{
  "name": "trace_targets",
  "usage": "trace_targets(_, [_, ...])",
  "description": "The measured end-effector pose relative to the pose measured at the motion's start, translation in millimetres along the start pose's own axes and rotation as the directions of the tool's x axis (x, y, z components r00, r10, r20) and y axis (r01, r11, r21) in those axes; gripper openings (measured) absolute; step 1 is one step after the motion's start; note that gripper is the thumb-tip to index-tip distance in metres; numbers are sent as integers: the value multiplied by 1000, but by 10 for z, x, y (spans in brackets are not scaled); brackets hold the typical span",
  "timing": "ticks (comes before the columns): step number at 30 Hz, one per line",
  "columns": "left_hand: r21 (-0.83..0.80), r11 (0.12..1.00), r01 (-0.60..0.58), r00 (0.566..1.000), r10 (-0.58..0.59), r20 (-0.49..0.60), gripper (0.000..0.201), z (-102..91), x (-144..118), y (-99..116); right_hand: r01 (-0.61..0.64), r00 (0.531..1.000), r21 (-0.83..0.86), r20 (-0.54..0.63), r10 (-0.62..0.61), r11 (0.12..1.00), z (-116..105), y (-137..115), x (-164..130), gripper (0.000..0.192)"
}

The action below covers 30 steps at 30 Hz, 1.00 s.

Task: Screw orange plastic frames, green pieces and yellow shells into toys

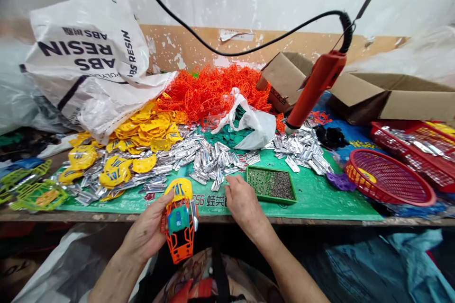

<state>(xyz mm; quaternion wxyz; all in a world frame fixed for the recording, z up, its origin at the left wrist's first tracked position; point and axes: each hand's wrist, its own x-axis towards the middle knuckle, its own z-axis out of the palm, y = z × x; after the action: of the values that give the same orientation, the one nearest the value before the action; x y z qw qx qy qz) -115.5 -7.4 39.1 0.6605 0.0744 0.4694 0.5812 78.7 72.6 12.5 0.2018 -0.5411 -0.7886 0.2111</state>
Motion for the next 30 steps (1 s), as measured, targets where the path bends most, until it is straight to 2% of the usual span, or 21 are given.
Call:
trace_targets(6, [14,999,-49,998,50,-37,20,-10,49,-21,-43,996,-160,71,55,986,39,-113,147,23])
trace_targets(13, [5,998,-55,998,55,-38,19,6,62,-74,-106,988,-183,88,124,977,152,-176,327,22])
trace_targets(23, [25,1000,13,999,-12,-52,15,62,129,-67,-178,983,-36,42,180,983,211,-32,453,8])
trace_targets(26, [-17,1000,-2,999,2,-43,17,108,145,-58,-187,982,45,27,186,981,196,7,458,9])
trace_targets(30, [-28,999,-22,996,20,-84,19,152,149,-39,-183,983,174,41,179,968,226,87,468,5])
